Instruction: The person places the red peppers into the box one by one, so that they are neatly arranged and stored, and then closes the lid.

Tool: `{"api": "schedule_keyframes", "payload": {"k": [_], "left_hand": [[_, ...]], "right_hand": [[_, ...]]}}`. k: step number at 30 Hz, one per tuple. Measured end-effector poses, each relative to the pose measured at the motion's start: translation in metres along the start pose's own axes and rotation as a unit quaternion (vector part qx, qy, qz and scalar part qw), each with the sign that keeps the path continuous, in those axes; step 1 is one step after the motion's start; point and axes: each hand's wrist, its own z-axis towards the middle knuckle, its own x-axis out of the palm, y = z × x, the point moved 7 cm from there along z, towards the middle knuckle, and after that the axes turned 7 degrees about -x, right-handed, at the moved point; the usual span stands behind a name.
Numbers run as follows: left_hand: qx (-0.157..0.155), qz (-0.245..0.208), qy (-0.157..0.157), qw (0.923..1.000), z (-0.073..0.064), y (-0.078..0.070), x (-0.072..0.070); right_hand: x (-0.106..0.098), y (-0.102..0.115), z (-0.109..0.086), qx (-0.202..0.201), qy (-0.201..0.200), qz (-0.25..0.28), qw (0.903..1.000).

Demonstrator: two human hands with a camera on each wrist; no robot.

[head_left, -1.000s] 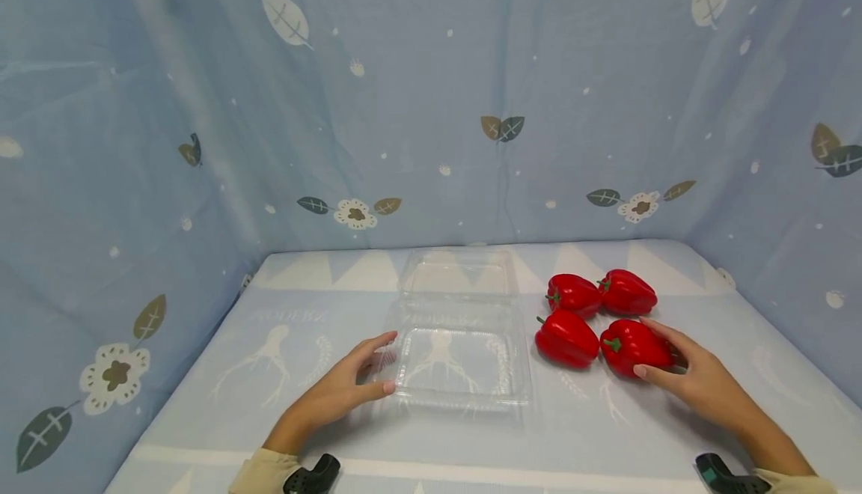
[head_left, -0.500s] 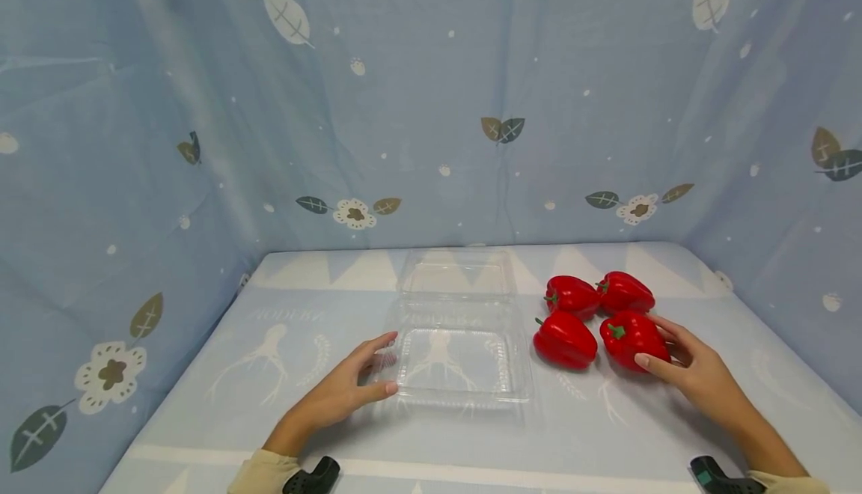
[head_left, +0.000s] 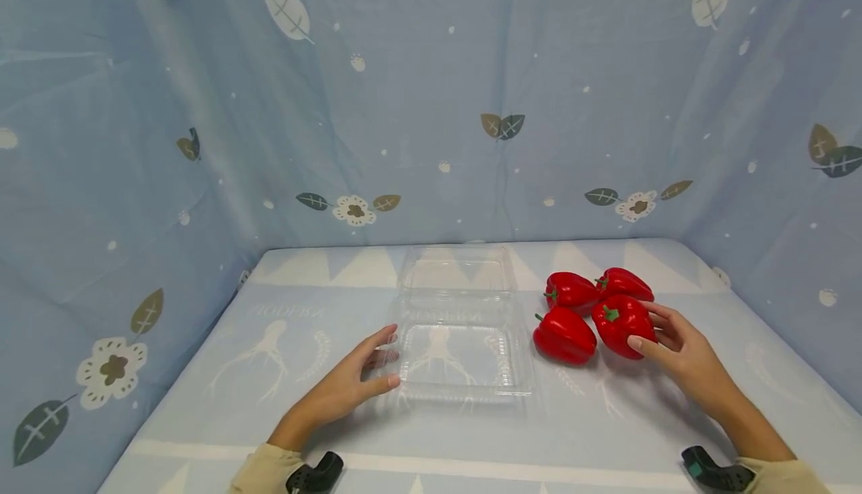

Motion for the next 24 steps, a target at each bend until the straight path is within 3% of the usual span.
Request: {"api": "schedule_keyframes", "payload": {"k": [8,15,18,21,24], "left_hand": [[0.022,0.0,0.008,0.9997,-0.001,-0.002,-0.001],[-0.003,-0.005,-0.013,0.9999,-0.008,0.007,-0.005],[-0.005,-0.007,-0.005,1.0,-0.007,0.008,-0.002],[0.007,-0.003,0.0,1.0,-0.003,0.005,0.0],[0.015,0.006,-0.008,0.9998,0.0,0.002,0.0]], "right_hand": [[0.006,0.019,0.016,-0.024,-0.008,0.023,0.9994],[0.026,0.039,0.031,-0.051,-0.003,0.084,0.9952],[0.03,0.049,0.034,-0.054,-0.002,0.107,0.9928],[0.032,0.056,0.038,-0.038,0.007,0.166,0.9853],[0.036,0.061,0.045,-0.011,0.022,0.236,0.9713]]}}
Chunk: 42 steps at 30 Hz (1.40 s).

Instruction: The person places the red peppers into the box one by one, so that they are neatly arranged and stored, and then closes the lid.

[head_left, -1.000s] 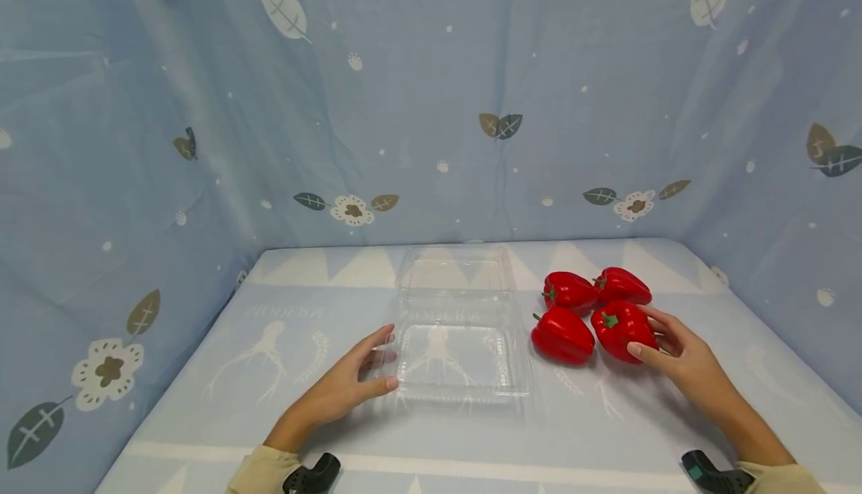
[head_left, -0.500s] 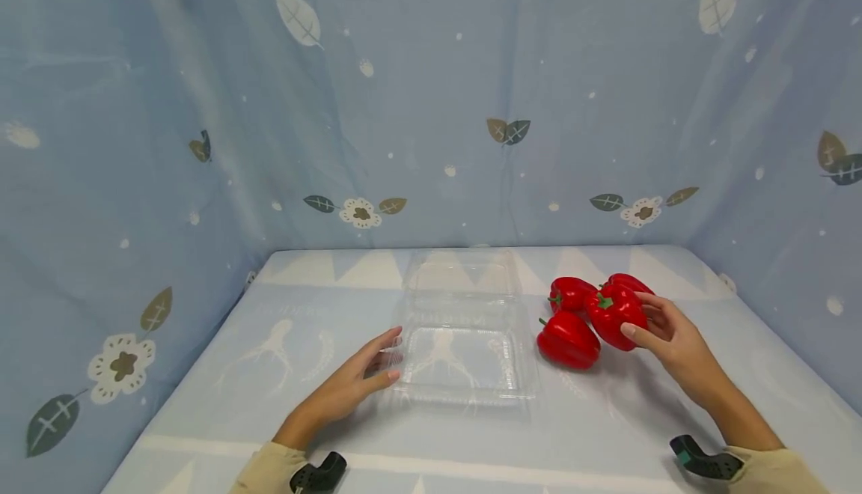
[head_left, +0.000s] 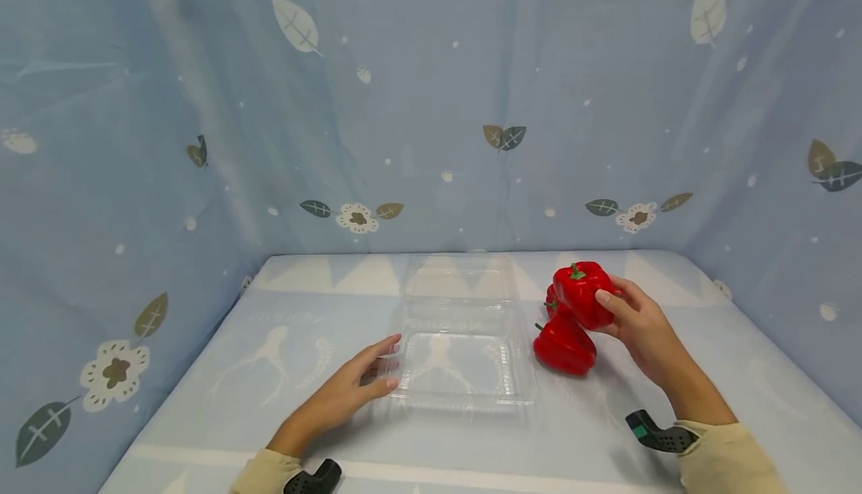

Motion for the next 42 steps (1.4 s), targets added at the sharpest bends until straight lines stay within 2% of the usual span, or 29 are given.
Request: {"api": "schedule_keyframes", "payload": {"k": [3,9,14,19,24,32,42], "left_hand": [[0.0,0.014,-0.008,0.9999,0.0,-0.001,-0.001],[0.005,0.027,-0.014,0.9995,0.0,-0.001,-0.002],[0.006,0.028,-0.014,0.9995,0.002,0.0,-0.002],[0.007,0.023,-0.011,0.9996,0.003,0.001,-0.002],[0.009,0.024,-0.007,0.9996,0.003,0.0,-0.001],[0.013,0.025,-0.003,0.9996,0.0,-0.003,-0.001],[0.008,0.033,-0.004,0.9994,-0.002,-0.004,-0.002]], "right_hand": [[0.007,0.001,0.007,0.024,0.007,0.031,0.9992],[0.018,0.0,0.013,0.044,0.019,0.019,0.9987],[0.027,0.005,0.017,0.035,0.038,0.016,0.9985],[0.038,0.008,0.023,0.026,0.057,0.046,0.997],[0.051,0.006,0.026,0.037,0.068,0.084,0.9935],[0.069,-0.001,0.032,0.065,0.079,0.09,0.9907],[0.092,-0.002,0.034,0.075,0.081,0.121,0.9865]]}}
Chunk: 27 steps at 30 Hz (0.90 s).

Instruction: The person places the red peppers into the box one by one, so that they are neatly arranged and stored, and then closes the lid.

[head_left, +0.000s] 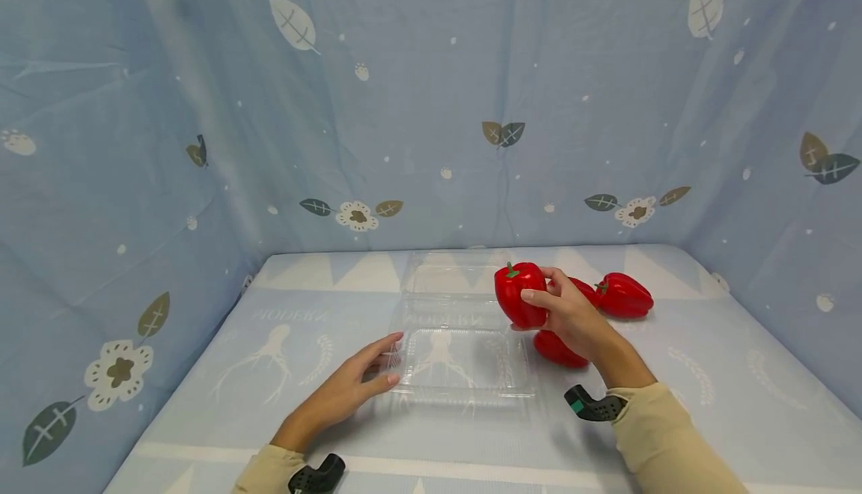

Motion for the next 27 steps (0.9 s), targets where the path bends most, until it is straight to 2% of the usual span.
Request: {"api": "schedule_keyframes", "payload": {"k": [7,11,17,21,27], "left_hand": [[0.004,-0.004,0.003,1.0,0.001,0.002,0.001],[0.007,-0.001,0.004,1.0,0.001,0.002,0.0],[0.002,0.006,-0.005,1.0,0.004,0.004,-0.001],[-0.007,0.003,-0.007,0.9999,0.004,0.006,-0.001],[0.005,0.008,-0.003,0.9999,0.002,0.005,0.0]], "right_hand": [[0.011,-0.005,0.004,-0.004,0.026,0.054,0.9982],[0.014,-0.007,0.005,0.001,0.033,0.05,0.9982],[0.015,-0.01,0.011,0.015,0.007,0.036,0.9992],[0.02,-0.012,0.016,0.026,0.001,0.059,0.9979],[0.026,-0.013,0.021,0.041,0.01,0.092,0.9949]]}}
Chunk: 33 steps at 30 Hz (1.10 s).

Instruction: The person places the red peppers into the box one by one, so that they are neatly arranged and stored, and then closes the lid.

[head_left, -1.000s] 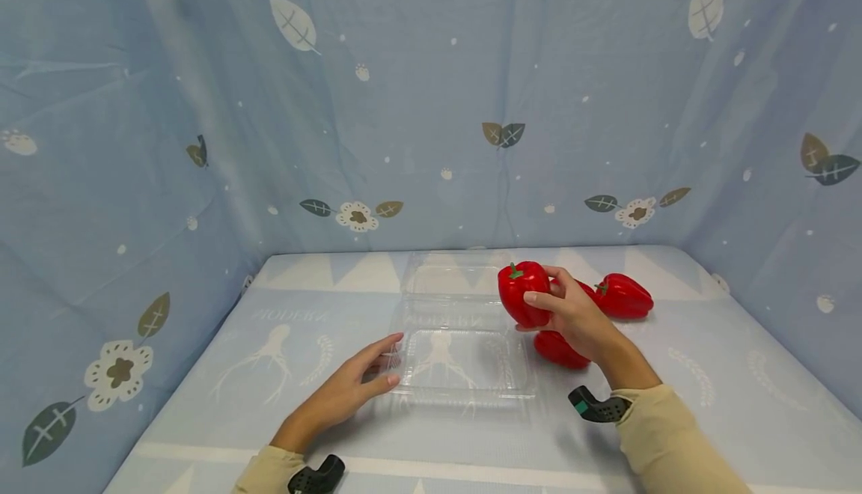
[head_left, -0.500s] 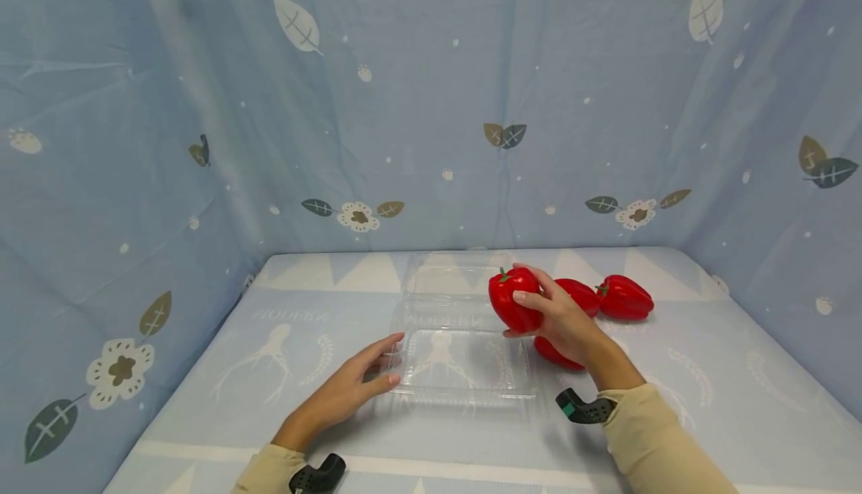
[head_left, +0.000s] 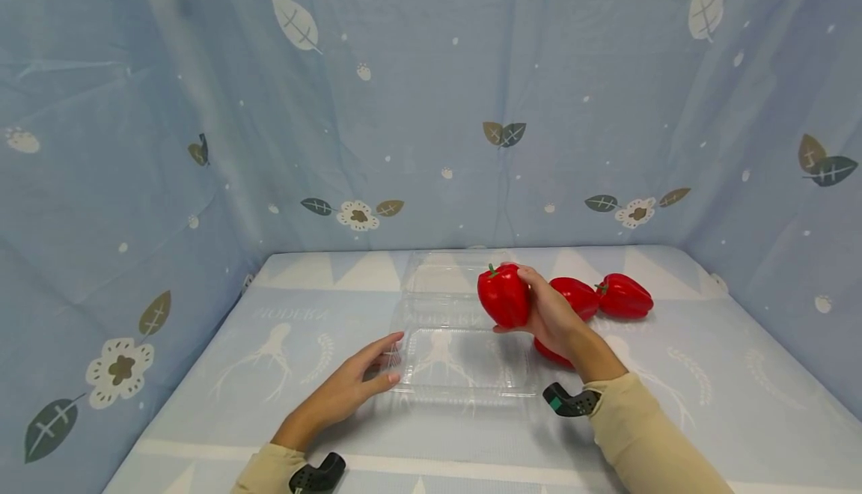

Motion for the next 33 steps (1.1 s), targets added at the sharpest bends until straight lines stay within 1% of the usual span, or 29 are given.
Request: {"api": "schedule_keyframes", "payload": {"k": [2,4,8,11,16,21,23,30,33], "left_hand": [[0.004,0.0,0.001,1.0,0.0,0.0,0.0],[0.004,0.0,0.002,1.0,0.0,0.0,0.0],[0.001,0.002,0.001,1.0,0.001,0.0,0.0],[0.0,0.004,0.002,1.0,0.0,-0.001,0.001],[-0.008,-0.002,-0.003,1.0,0.0,0.0,0.001],[-0.005,0.0,-0.008,1.0,0.002,0.0,0.001],[-0.004,0.0,-0.008,1.0,0.003,-0.001,0.002],[-0.001,-0.006,-0.003,1.0,-0.001,-0.007,0.0],[-0.002,-0.008,-0.003,1.0,-0.002,-0.008,-0.001]], "right_hand": [[0.002,0.0,0.001,0.003,0.003,-0.003,1.0],[0.003,0.002,0.003,0.003,0.007,-0.021,0.9998],[0.004,0.003,0.005,0.002,0.009,-0.083,0.9965],[0.002,0.003,0.007,0.004,0.011,-0.133,0.9911],[0.006,0.005,0.012,-0.01,0.03,-0.188,0.9816],[0.014,0.006,0.014,-0.022,0.068,-0.248,0.9661],[0.017,0.006,0.014,-0.022,0.081,-0.263,0.9612],[0.027,-0.001,0.018,-0.024,0.113,-0.284,0.9519],[0.032,-0.003,0.021,-0.035,0.12,-0.308,0.9432]]}}
